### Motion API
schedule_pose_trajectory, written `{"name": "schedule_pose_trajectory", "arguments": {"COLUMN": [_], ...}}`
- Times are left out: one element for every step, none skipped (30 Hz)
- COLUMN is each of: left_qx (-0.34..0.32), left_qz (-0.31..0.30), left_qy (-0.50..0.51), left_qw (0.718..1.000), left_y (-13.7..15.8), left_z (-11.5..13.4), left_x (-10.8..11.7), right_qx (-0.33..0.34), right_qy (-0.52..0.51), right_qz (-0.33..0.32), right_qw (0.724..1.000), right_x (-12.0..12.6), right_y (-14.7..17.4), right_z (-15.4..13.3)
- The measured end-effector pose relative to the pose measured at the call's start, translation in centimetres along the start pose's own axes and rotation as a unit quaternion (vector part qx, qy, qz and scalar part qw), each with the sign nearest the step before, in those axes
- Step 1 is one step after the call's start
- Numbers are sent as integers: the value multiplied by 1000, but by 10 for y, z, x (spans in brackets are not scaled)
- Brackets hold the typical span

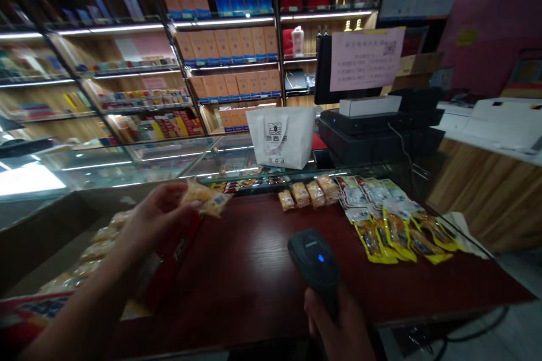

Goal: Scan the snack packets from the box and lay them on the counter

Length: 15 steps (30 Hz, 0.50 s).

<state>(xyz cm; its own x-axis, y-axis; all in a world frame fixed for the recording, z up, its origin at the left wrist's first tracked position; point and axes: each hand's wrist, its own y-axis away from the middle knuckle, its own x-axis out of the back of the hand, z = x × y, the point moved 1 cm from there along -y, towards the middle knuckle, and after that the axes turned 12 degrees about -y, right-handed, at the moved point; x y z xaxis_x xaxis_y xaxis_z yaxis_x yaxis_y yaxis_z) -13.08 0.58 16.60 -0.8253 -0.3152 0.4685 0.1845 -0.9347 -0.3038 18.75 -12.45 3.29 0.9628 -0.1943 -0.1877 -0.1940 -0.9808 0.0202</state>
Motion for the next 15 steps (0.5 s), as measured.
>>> {"name": "schedule_pose_trajectory", "arguments": {"left_qx": [-1,2,7,13,20,25,28,28,28,27,28,28,29,30,31], "left_qz": [-27,-48,-66,-76,-82,-84,-84,-86,-88,-88,-90,-90,-91,-90,-88], "left_qy": [31,59,84,104,119,131,139,146,152,159,166,171,172,171,168], "left_qw": [999,997,994,992,989,988,986,985,984,983,982,981,980,981,981], "left_y": [13,25,35,43,50,54,57,59,60,60,60,60,60,60,60], "left_z": [4,6,8,7,6,5,3,1,-1,-3,-4,-5,-5,-6,-6], "left_x": [-21,-40,-57,-70,-81,-90,-97,-102,-106,-110,-112,-114,-115,-116,-116], "right_qx": [9,16,18,17,15,14,13,11,10,10,9,8,7,6,9], "right_qy": [-1,-1,-1,0,2,1,-2,-7,-10,-10,-8,-4,1,7,16], "right_qz": [-13,-23,-27,-26,-23,-21,-24,-31,-37,-39,-39,-38,-38,-38,-36], "right_qw": [1000,1000,999,1000,1000,1000,1000,999,999,999,999,999,999,999,999], "right_x": [0,0,1,2,3,4,5,6,6,6,6,5,4,3,1], "right_y": [2,4,6,7,9,10,11,12,13,14,14,14,14,13,11], "right_z": [-2,-4,-5,-6,-6,-6,-7,-7,-8,-8,-9,-9,-9,-9,-10]}}
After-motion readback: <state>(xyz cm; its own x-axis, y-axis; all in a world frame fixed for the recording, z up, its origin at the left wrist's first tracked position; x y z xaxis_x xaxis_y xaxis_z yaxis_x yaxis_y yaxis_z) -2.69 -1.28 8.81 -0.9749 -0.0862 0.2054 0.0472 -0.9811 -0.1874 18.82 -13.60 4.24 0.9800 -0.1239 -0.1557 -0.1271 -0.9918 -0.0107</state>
